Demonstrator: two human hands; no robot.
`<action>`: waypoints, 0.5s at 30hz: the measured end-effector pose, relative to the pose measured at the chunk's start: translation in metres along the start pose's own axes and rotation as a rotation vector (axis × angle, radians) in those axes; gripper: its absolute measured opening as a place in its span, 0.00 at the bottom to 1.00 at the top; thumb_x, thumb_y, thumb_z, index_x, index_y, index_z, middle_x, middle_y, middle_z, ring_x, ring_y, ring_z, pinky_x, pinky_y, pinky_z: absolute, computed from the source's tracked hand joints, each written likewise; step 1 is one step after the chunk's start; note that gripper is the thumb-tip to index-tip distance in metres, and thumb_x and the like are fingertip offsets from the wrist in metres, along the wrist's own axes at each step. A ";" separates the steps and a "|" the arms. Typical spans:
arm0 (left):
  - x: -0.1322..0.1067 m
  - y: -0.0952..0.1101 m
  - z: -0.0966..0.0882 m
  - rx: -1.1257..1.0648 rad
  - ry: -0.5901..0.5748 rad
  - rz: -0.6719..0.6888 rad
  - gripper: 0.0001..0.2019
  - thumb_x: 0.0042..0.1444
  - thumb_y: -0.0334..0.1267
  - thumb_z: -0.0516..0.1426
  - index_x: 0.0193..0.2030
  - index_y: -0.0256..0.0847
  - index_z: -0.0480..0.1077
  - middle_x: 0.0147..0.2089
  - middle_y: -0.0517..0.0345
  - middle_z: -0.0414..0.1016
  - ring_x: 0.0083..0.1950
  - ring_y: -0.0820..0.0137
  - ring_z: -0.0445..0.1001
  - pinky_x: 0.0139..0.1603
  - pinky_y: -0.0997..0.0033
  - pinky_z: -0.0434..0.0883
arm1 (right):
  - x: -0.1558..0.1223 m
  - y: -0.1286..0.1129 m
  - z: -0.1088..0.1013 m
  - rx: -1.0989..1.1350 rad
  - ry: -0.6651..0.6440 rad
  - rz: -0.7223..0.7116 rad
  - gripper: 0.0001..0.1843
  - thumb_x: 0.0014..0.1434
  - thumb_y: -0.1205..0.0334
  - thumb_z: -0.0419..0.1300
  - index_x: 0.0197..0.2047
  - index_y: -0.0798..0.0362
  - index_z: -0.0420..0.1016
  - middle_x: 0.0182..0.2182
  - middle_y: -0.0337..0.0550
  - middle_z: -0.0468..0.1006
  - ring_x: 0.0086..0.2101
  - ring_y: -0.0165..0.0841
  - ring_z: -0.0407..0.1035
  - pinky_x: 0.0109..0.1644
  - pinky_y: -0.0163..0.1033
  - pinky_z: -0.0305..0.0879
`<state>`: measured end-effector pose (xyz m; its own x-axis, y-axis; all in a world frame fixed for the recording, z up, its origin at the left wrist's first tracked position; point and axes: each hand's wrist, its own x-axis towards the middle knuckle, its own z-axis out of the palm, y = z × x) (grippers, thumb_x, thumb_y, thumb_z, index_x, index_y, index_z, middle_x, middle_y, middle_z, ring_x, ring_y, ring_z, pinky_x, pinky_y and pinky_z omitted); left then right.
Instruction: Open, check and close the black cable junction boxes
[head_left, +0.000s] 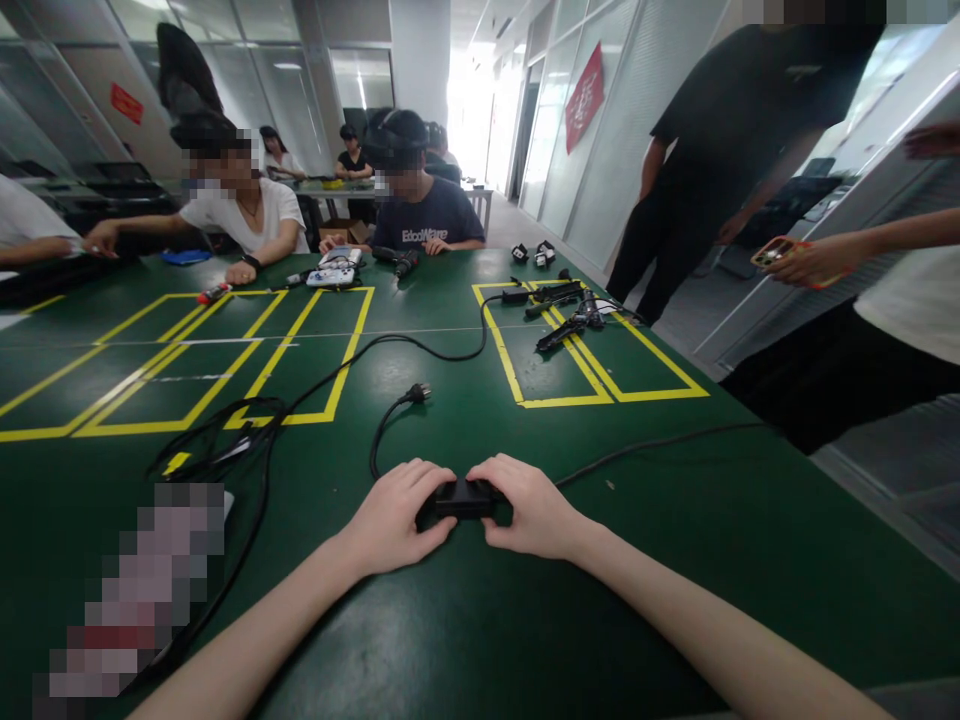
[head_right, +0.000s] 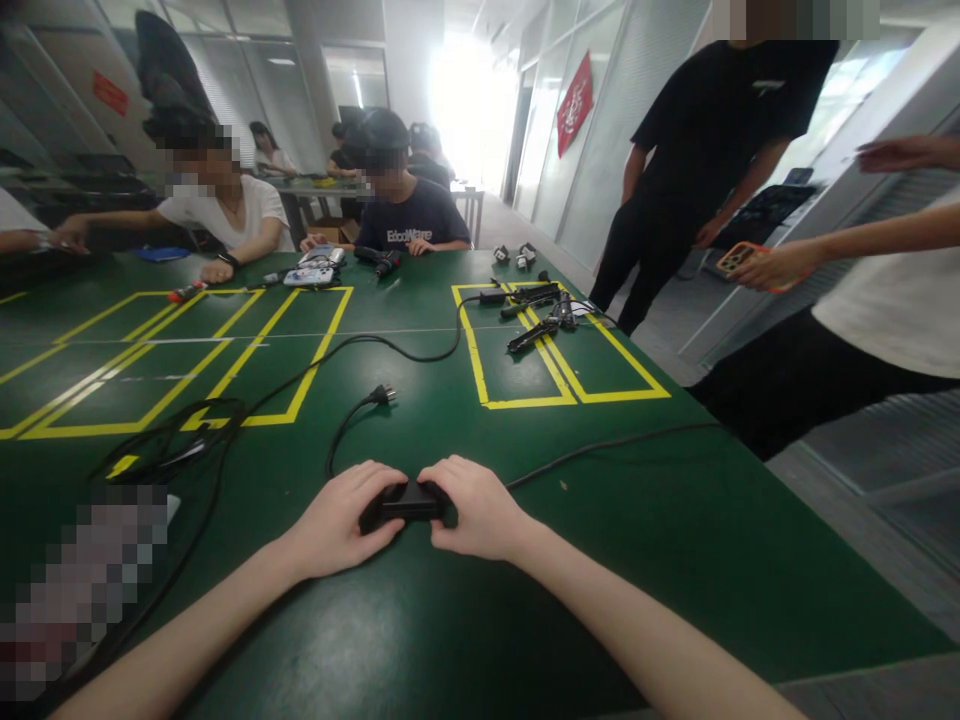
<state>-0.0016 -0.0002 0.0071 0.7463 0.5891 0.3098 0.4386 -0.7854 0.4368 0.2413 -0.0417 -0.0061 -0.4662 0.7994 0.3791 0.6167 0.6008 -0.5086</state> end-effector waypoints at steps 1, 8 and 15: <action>0.000 0.001 0.002 0.019 0.000 0.003 0.16 0.58 0.37 0.62 0.53 0.43 0.70 0.48 0.51 0.79 0.47 0.59 0.77 0.47 0.59 0.75 | 0.000 0.000 0.001 -0.014 0.001 -0.004 0.25 0.47 0.71 0.62 0.50 0.52 0.71 0.42 0.46 0.79 0.40 0.39 0.72 0.45 0.43 0.71; 0.001 0.000 0.012 0.103 -0.017 0.026 0.20 0.54 0.31 0.60 0.55 0.41 0.69 0.47 0.51 0.79 0.46 0.58 0.78 0.47 0.59 0.75 | -0.002 0.005 0.001 -0.053 -0.021 0.000 0.21 0.51 0.73 0.62 0.49 0.52 0.71 0.40 0.46 0.80 0.40 0.38 0.74 0.44 0.41 0.71; -0.002 -0.006 0.013 0.198 0.006 0.096 0.14 0.63 0.33 0.59 0.55 0.39 0.70 0.46 0.49 0.81 0.44 0.59 0.79 0.44 0.60 0.75 | -0.003 0.010 -0.001 -0.090 -0.039 -0.042 0.14 0.61 0.69 0.62 0.50 0.53 0.73 0.42 0.49 0.83 0.42 0.41 0.78 0.45 0.42 0.74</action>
<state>0.0009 0.0006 -0.0072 0.7868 0.5104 0.3471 0.4557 -0.8596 0.2310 0.2498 -0.0378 -0.0115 -0.5163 0.7735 0.3675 0.6493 0.6334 -0.4209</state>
